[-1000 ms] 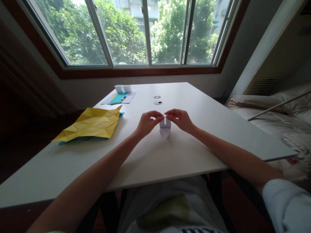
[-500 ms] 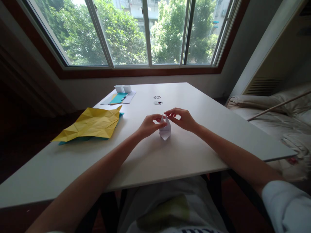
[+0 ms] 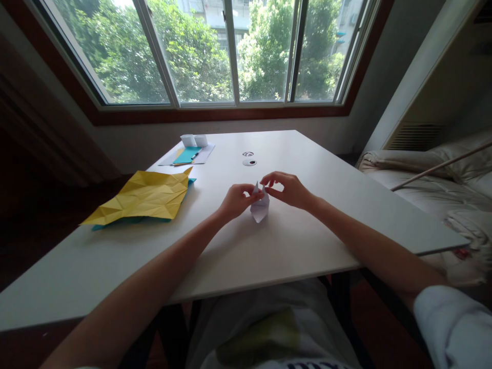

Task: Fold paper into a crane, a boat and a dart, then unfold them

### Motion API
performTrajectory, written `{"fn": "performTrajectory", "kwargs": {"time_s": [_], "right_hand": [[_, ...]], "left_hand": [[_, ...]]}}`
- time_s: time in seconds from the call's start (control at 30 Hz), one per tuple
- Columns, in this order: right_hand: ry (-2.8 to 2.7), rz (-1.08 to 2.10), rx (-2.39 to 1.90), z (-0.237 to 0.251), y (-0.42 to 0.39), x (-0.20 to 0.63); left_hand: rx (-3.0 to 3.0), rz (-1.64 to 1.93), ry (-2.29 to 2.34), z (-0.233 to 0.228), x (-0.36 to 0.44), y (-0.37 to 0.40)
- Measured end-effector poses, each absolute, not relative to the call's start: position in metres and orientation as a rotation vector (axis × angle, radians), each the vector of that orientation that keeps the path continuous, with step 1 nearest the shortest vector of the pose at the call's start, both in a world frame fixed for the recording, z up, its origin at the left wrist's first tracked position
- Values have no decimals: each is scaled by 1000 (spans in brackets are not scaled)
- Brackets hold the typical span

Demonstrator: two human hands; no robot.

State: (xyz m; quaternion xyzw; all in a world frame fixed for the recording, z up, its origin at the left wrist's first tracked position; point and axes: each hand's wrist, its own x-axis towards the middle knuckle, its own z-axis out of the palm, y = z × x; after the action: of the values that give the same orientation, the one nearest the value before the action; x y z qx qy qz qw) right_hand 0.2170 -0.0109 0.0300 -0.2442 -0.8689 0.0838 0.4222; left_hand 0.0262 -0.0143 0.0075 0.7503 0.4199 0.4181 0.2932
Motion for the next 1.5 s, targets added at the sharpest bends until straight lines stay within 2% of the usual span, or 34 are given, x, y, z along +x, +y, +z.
{"fn": "performTrajectory", "kwargs": {"time_s": [0.3, 0.83, 1.5], "right_hand": [[-2236, 72, -607, 31, -9, 221], [-2182, 339, -715, 28, -8, 223], [-2114, 396, -734, 27, -8, 220]], "left_hand": [[1953, 1178, 1128, 5, 27, -15], [1878, 1236, 1077, 3, 25, -13], [1814, 1287, 1094, 5, 31, -15]]}}
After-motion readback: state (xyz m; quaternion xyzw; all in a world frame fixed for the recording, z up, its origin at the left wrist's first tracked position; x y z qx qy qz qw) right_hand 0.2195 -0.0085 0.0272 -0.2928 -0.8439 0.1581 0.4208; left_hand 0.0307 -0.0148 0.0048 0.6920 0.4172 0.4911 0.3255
